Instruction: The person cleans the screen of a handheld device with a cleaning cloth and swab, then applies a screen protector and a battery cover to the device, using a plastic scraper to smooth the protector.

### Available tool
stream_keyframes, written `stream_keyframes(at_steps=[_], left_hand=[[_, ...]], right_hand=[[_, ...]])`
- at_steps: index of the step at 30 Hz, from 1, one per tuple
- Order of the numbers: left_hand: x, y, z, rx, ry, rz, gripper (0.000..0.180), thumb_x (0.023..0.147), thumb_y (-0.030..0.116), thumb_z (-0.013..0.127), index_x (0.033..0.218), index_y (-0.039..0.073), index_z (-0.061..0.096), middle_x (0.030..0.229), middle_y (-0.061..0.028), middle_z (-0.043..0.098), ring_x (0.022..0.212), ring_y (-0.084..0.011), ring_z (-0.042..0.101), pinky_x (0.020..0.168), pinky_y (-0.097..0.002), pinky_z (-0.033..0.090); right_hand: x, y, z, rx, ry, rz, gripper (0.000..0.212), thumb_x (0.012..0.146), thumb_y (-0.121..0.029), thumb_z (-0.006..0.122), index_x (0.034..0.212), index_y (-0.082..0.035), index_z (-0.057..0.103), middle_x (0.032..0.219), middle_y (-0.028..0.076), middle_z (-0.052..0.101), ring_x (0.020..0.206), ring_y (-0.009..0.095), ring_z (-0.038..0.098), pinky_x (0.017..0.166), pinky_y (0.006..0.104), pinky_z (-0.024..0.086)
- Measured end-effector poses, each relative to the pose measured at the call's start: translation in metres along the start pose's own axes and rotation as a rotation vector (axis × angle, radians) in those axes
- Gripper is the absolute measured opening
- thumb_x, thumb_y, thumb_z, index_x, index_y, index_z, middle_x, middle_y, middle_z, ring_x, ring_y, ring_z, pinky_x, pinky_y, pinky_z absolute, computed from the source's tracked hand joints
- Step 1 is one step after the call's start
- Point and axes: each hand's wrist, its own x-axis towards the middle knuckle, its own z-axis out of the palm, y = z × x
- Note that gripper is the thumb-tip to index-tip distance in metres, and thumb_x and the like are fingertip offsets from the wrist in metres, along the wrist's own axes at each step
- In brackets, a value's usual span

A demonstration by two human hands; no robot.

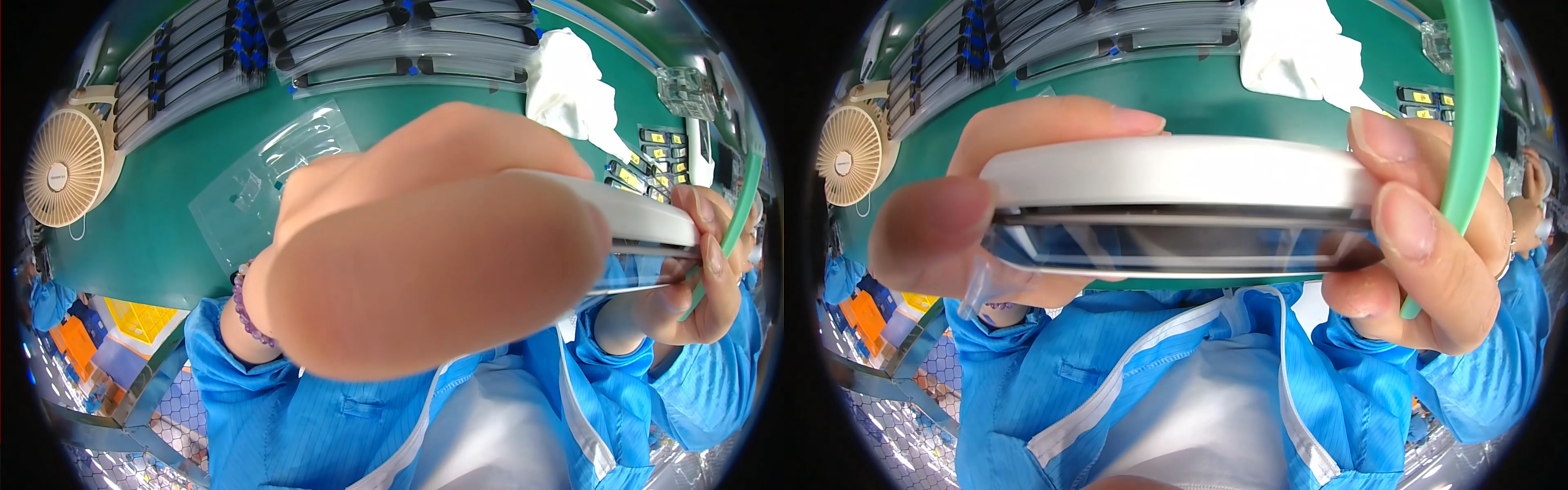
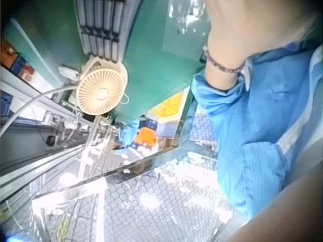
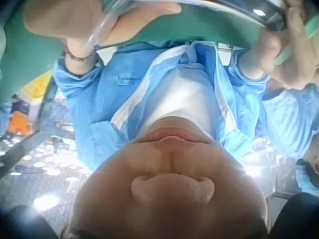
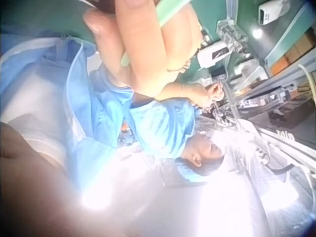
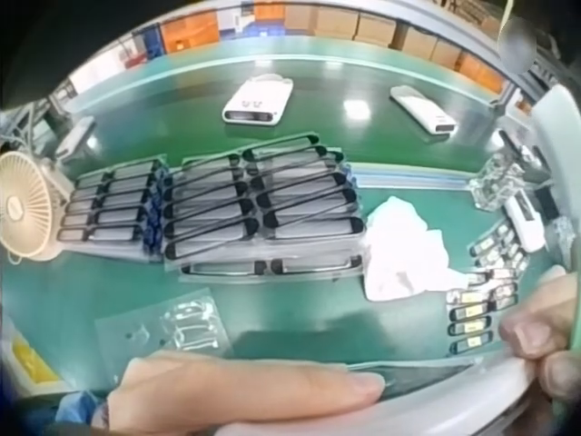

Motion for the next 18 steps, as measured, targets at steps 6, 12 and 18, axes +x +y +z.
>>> stream_keyframes(at_steps=[6,12,18], left_hand=[[-0.002,0.003,0.009,0.097,0.126,0.039,0.058,0.073,0.01,0.068,0.119,0.013,0.033,0.108,-0.0285,0.049,0.088,-0.031,0.059,0.071,-0.0364,0.052],[-0.001,0.0,0.007,0.116,0.122,0.067,0.056,0.074,0.01,0.066,0.118,0.011,0.033,0.106,-0.0277,0.051,0.085,-0.0298,0.06,0.07,-0.0363,0.053],[-0.002,0.0,-0.003,0.001,-0.016,0.022,0.055,0.075,0.008,0.065,0.12,0.011,0.032,0.112,-0.0286,0.046,0.092,-0.0308,0.058,0.072,-0.0382,0.053]], right_hand=[[-0.003,0.005,0.005,0.027,0.081,-0.038,0.038,0.09,-0.034,0.039,0.108,0.0,0.044,0.084,0.025,0.057,0.068,0.031,0.057,0.072,0.0534,0.043],[-0.001,0.001,0.005,-0.01,0.08,-0.005,0.037,0.09,-0.033,0.04,0.108,-0.001,0.047,0.084,0.025,0.057,0.068,0.032,0.057,0.076,0.0513,0.042],[0.0,0.003,0.004,0.003,0.068,-0.015,0.037,0.09,-0.033,0.04,0.106,-0.001,0.048,0.085,0.025,0.058,0.07,0.031,0.056,0.067,0.0429,0.045]])
